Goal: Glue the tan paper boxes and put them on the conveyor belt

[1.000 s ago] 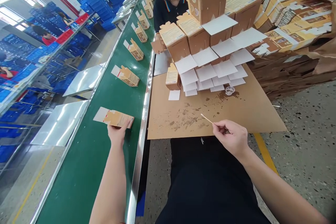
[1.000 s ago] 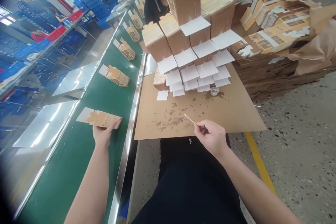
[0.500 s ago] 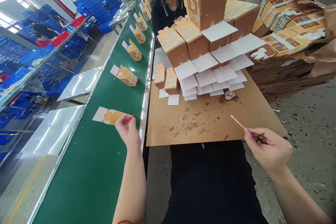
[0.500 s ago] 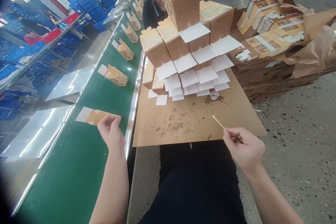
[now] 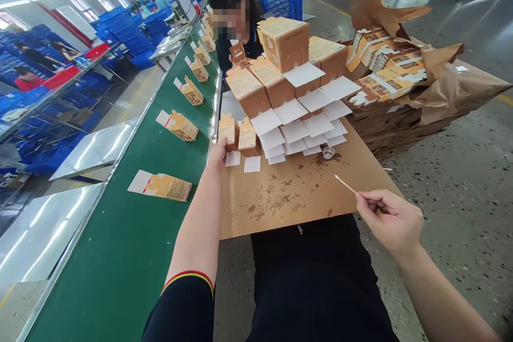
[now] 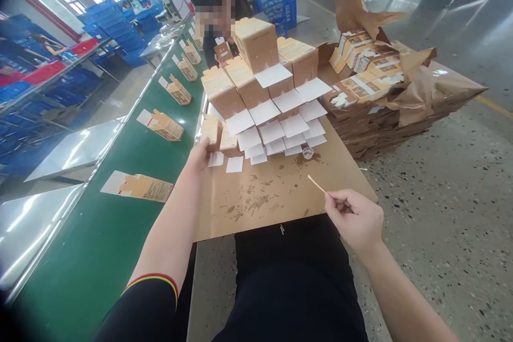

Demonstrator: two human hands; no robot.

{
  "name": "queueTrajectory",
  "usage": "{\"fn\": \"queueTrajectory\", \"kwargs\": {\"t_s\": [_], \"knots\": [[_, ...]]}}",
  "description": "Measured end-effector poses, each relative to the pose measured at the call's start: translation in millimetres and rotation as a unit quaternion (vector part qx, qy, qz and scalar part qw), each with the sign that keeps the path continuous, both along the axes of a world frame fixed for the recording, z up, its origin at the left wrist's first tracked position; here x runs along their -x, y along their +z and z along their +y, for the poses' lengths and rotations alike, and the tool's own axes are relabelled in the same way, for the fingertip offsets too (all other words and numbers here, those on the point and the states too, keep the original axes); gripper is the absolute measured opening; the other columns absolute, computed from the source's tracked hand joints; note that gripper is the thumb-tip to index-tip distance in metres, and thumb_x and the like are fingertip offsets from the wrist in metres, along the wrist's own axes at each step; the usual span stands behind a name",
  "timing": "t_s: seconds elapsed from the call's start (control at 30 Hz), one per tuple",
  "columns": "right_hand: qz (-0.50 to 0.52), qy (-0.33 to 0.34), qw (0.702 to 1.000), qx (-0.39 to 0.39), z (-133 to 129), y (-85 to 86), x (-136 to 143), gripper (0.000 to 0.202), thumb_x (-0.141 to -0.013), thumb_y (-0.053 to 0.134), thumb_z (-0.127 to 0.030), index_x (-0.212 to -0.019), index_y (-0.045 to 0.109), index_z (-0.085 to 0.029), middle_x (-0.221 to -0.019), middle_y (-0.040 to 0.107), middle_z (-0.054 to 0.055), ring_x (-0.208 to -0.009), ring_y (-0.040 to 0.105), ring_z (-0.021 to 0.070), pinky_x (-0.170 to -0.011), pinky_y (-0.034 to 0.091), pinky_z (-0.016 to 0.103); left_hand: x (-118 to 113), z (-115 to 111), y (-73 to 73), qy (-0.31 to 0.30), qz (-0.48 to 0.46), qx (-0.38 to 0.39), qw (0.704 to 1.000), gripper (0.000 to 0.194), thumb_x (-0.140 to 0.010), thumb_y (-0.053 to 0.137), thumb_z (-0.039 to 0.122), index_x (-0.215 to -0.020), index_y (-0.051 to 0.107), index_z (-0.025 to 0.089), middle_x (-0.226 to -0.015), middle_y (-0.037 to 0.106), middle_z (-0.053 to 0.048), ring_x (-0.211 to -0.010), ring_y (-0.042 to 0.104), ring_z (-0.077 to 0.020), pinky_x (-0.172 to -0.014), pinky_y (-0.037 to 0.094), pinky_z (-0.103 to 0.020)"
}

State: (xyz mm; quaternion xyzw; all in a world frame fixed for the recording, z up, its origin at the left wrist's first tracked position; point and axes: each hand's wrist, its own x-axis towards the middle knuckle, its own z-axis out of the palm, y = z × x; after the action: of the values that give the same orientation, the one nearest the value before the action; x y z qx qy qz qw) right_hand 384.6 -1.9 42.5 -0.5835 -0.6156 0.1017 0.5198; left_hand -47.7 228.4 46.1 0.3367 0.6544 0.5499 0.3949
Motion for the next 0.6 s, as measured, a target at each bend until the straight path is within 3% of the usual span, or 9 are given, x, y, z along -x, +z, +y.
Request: {"fn": "queueTrajectory", "kwargs": {"t_s": [0.07, 0.17, 0.27, 0.37, 0.47, 0.6], "knots": [[-0.005, -0.007, 1.0, 0.029, 11, 3.6, -11, 0.025, -0.1, 0.076, -0.043, -0.082, 0.078, -0.026, -0.069, 0.075, 0.003, -0.054, 0.067, 0.0186, -0.055, 0.059, 0.033, 10, -23, 2.9, 0.04, -0.018, 0.004, 0.999, 0.034, -0.093, 0.078, 0.037, -0.118, 0.071, 0.015, -0.116, 0.082, -0.016, -0.117, 0.079, -0.0302, -0.106, 0.062, -0.044], [-0.042, -0.006, 0.995, 0.091, 42, 15.2, -24, 0.026, -0.098, 0.076, -0.046, -0.083, 0.077, -0.025, -0.071, 0.075, 0.004, -0.059, 0.07, 0.0208, -0.063, 0.061, 0.036, 22, -78, 8.8, 0.081, -0.081, -0.028, 0.993, 0.044, -0.085, 0.081, 0.036, -0.124, 0.074, 0.018, -0.122, 0.083, -0.013, -0.121, 0.079, -0.0308, -0.105, 0.065, -0.043], [-0.108, 0.033, 0.979, 0.17, 84, 27.8, -28, 0.016, -0.093, 0.075, -0.035, -0.08, 0.073, -0.025, -0.071, 0.075, 0.005, -0.063, 0.071, 0.0215, -0.069, 0.06, 0.036, 13, -143, 7.3, 0.031, -0.147, -0.085, 0.985, 0.058, -0.074, 0.092, 0.036, -0.128, 0.077, 0.02, -0.133, 0.083, -0.013, -0.131, 0.078, -0.0368, -0.11, 0.064, -0.047], [-0.182, 0.079, 0.954, 0.225, 120, 33.1, -24, 0.017, -0.087, 0.072, -0.024, -0.072, 0.065, -0.027, -0.072, 0.074, 0.005, -0.069, 0.072, 0.0249, -0.067, 0.056, 0.036, -15, -192, -2.6, -0.023, -0.159, -0.083, 0.984, 0.075, -0.067, 0.103, 0.04, -0.135, 0.077, 0.023, -0.146, 0.078, -0.015, -0.139, 0.074, -0.0423, -0.117, 0.062, -0.055], [-0.235, 0.092, 0.935, 0.25, 140, 32.3, -18, 0.018, -0.085, 0.07, -0.02, -0.072, 0.062, -0.027, -0.072, 0.072, 0.006, -0.07, 0.07, 0.0271, -0.065, 0.051, 0.037, -44, -212, -13.6, -0.043, -0.153, -0.048, 0.986, 0.078, -0.064, 0.109, 0.042, -0.133, 0.077, 0.023, -0.144, 0.079, -0.017, -0.138, 0.074, -0.0427, -0.119, 0.06, -0.06], [-0.263, 0.082, 0.919, 0.281, 145, 34.1, -16, 0.019, -0.086, 0.071, -0.017, -0.072, 0.061, -0.026, -0.075, 0.075, 0.008, -0.073, 0.071, 0.0284, -0.069, 0.051, 0.038, -60, -210, -22.5, -0.069, -0.131, -0.012, 0.989, 0.077, -0.059, 0.113, 0.041, -0.124, 0.077, 0.021, -0.132, 0.083, -0.017, -0.131, 0.078, -0.0413, -0.118, 0.06, -0.061]]}}
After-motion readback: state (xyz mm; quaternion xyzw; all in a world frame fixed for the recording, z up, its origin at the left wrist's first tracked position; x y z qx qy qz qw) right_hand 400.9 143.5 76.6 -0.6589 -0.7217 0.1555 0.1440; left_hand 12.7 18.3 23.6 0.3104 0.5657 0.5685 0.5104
